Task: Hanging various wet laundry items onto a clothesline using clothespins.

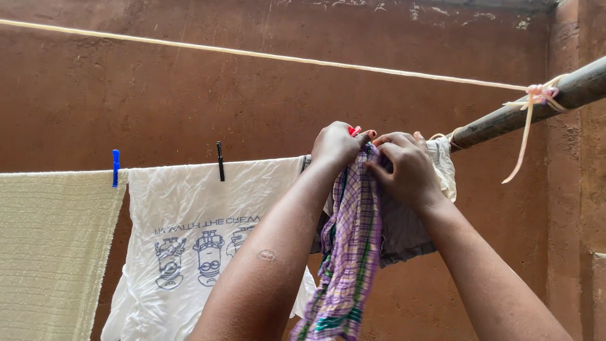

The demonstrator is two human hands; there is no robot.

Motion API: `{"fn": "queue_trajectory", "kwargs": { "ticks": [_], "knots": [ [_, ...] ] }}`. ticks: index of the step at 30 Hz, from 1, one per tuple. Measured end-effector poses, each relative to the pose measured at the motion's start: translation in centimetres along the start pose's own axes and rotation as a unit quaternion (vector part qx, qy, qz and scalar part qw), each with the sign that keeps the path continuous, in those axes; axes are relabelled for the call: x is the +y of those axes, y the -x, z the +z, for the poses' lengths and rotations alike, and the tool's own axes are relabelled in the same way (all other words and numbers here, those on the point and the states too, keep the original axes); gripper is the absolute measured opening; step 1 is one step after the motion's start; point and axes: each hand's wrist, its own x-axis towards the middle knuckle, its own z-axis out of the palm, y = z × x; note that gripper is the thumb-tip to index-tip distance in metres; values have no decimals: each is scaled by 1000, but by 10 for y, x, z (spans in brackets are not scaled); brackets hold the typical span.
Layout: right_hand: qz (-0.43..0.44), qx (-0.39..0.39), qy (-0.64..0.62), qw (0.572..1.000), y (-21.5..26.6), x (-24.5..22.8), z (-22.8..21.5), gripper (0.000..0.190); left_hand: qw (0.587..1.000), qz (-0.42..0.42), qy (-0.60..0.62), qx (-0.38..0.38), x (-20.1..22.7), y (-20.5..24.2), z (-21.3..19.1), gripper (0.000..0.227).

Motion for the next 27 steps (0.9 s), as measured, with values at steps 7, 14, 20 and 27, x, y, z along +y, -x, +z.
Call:
{"fn": "queue_trajectory", "kwargs": {
  "ticks": [7,14,20,27],
  "knots": [
    [297,-20,-186,936,-17,39,8,25,997,15,68,-26,-11,-7,1,66],
    [339,-73,-34,937,-39,70,26,41,994,30,102,31,-17,-6,11,22],
    [371,-161,37,914,-50,53,23,37,995,-51,24,84,-2,-9,21,20],
    [392,-355,77,845,-69,34,24,22,986,95,-137,28,9,7,7,20]
  ]
}}
